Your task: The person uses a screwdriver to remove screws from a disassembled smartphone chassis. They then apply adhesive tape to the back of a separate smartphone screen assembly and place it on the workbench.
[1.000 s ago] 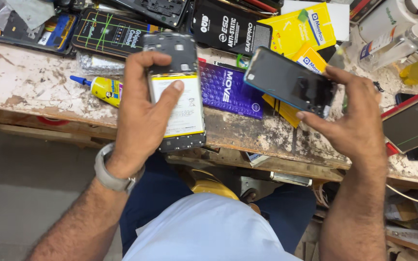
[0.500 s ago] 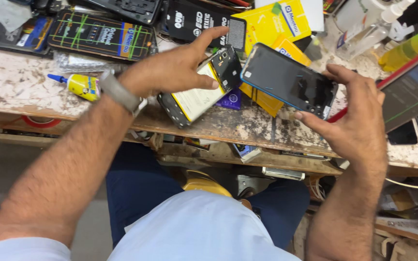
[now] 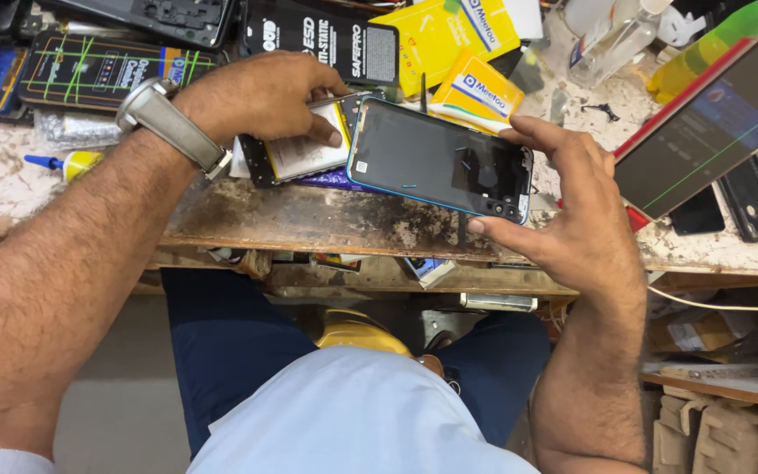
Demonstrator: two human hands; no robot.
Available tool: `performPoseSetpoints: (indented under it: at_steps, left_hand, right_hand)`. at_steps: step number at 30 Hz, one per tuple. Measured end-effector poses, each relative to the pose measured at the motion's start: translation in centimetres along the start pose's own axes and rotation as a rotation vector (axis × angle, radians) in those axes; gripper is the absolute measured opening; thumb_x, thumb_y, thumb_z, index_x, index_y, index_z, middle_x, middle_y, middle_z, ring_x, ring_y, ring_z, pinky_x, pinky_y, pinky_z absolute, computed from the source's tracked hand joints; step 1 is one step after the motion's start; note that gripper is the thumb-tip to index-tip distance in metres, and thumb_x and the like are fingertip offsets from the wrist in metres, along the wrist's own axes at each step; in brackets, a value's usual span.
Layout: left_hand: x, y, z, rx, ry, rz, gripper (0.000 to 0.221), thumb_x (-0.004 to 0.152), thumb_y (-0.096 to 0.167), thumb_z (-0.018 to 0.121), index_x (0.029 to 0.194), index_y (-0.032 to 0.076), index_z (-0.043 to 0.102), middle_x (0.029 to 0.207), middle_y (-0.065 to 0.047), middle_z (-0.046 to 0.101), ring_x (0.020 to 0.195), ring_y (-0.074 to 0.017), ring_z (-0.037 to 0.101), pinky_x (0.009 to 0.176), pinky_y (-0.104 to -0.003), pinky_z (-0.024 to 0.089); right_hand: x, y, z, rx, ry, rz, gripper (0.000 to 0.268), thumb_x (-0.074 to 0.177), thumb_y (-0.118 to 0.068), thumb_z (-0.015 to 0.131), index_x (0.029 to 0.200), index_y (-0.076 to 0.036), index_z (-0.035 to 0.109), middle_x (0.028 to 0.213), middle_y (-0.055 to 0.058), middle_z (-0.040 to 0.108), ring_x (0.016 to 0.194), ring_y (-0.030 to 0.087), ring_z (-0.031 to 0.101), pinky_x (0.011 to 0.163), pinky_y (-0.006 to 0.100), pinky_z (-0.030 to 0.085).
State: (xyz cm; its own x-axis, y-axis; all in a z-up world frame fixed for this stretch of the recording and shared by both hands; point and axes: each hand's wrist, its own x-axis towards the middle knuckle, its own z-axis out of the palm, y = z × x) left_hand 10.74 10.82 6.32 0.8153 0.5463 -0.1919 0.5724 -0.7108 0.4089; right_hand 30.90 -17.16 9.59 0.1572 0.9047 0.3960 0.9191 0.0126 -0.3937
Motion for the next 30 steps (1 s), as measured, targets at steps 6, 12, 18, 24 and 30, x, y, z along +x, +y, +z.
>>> performPoseSetpoints:
  at_steps: [6,12,18,24,30]
  left_hand:
    - [-1.0,-0.3,0.5,0.021,0.119,0.112,0.058,0.080,0.041,0.084,0.131,0.016,0.069,0.119,-0.010,0.061,0.118,-0.0291,0.058,0.099,-0.045,0.047]
    - [-2.1,-0.2,1.2,0.049,0.190,0.110,0.054,0.086,0.036,0.080,0.132,0.010,0.067,0.117,-0.013,0.059,0.117,-0.0295,0.057,0.100,-0.045,0.047]
    - [-4.4,-0.3,2.2,-0.712,0.472,0.231,0.039,0.103,0.025,0.050,0.136,0.007,0.062,0.114,-0.006,0.072,0.096,-0.0145,0.070,0.085,-0.032,0.059]
    - [-8.5,2.8,3.1,-1.460,0.269,0.078,0.051,0.105,0.038,0.052,0.142,0.004,0.057,0.098,0.000,0.062,0.069,-0.0106,0.067,0.052,-0.026,0.059]
    - [-10.4,4.1,3.3,-1.390,0.270,0.096,0.055,0.096,0.014,0.066,0.148,0.007,0.051,0.075,-0.003,0.056,0.049,-0.0113,0.059,0.041,-0.024,0.049]
  right_hand:
    - [0.1,-0.8,0.5,0.067,-0.012,-0.030,0.098,0.064,-0.033,0.097,0.148,-0.007,0.052,0.137,0.010,0.066,0.133,0.027,0.058,0.116,0.045,0.041]
    - [0.5,-1.3,0.8,0.050,-0.045,-0.017,0.098,0.062,-0.033,0.097,0.146,-0.007,0.054,0.135,0.010,0.068,0.130,0.028,0.057,0.113,0.044,0.041]
    - [1.1,-1.2,0.2,0.069,-0.067,-0.048,0.094,0.066,-0.028,0.096,0.147,-0.005,0.054,0.135,0.010,0.069,0.130,0.028,0.059,0.114,0.045,0.040]
    - [2.1,-1.0,0.2,0.268,-0.124,-0.079,0.090,0.071,-0.029,0.094,0.148,-0.005,0.052,0.139,0.013,0.066,0.138,0.027,0.061,0.121,0.042,0.045]
    - [2.7,-1.6,0.4,0.088,-0.145,-0.105,0.093,0.066,-0.033,0.096,0.144,-0.006,0.054,0.136,0.011,0.067,0.132,0.029,0.058,0.113,0.044,0.042]
